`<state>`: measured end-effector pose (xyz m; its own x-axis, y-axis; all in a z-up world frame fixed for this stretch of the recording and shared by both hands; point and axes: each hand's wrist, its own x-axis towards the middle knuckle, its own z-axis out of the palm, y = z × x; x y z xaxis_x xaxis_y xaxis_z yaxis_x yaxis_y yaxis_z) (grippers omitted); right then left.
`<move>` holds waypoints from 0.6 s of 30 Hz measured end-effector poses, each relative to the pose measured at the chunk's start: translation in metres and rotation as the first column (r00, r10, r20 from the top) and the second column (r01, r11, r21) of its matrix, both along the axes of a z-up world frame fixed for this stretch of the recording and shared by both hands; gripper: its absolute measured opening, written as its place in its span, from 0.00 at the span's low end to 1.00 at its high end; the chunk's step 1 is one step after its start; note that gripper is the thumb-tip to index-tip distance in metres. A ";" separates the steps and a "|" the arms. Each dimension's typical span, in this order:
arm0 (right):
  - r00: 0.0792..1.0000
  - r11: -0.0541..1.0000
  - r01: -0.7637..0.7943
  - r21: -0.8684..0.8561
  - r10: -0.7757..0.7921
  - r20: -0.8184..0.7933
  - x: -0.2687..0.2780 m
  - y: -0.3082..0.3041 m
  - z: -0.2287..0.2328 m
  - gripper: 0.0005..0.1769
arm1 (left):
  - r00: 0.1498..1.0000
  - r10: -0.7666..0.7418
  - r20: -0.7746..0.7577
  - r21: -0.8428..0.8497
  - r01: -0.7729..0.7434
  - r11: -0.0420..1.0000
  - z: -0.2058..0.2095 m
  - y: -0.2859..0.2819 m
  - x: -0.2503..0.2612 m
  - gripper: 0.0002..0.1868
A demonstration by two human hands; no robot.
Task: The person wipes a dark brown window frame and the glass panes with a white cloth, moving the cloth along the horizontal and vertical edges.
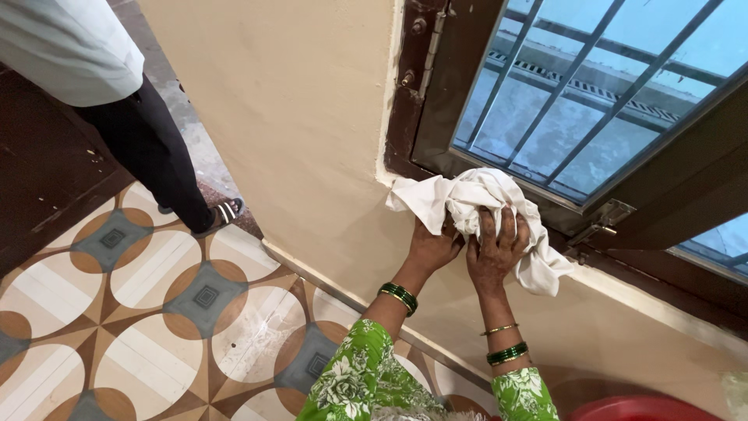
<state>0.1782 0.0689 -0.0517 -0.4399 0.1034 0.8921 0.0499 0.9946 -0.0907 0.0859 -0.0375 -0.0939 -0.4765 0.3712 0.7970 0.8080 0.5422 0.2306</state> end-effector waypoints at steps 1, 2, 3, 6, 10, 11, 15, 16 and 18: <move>1.000 1.000 0.000 0.000 0.000 0.000 0.000 0.000 0.000 0.37 | 1.000 0.002 -0.020 0.011 -0.002 1.000 0.000 0.000 0.000 0.43; 1.000 1.000 0.000 0.000 0.000 0.001 0.000 0.000 0.000 0.37 | 0.999 0.004 -0.040 0.022 -0.003 1.000 -0.001 -0.001 0.001 0.43; 1.000 1.000 -0.002 0.001 0.002 -0.002 0.000 0.000 -0.001 0.37 | 0.998 0.006 -0.059 0.033 -0.004 0.999 -0.002 0.000 0.001 0.43; 1.000 1.000 -0.002 0.002 0.002 -0.004 0.000 0.001 -0.001 0.37 | 1.000 -0.016 -0.013 0.044 0.017 0.999 -0.003 0.000 0.000 0.45; 1.000 1.000 -0.005 0.007 0.005 -0.004 0.000 0.002 -0.002 0.38 | 1.000 -0.018 0.000 0.065 0.018 0.998 -0.006 0.002 -0.001 0.47; 1.000 1.000 -0.005 0.008 0.005 -0.005 0.000 0.002 -0.002 0.38 | 1.000 -0.025 0.003 0.075 0.024 0.997 -0.007 0.002 -0.001 0.48; 1.000 1.000 -0.007 -0.021 0.007 -0.001 0.000 -0.002 0.003 0.38 | 0.998 -0.045 -0.045 0.128 0.050 0.991 0.001 -0.001 0.003 0.48; 1.000 0.999 -0.009 -0.037 0.009 -0.001 0.001 -0.004 0.006 0.37 | 0.998 -0.046 -0.044 0.117 0.051 0.992 0.006 -0.004 0.005 0.47; 1.000 0.998 -0.030 -0.047 0.030 0.003 0.003 -0.010 0.019 0.36 | 0.998 -0.050 -0.039 0.096 0.054 0.994 0.018 -0.009 0.004 0.46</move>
<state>0.1814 0.0588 -0.0328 -0.4466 0.1321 0.8849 0.0208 0.9903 -0.1373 0.0904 -0.0463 -0.0755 -0.4284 0.3149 0.8470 0.8434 0.4757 0.2498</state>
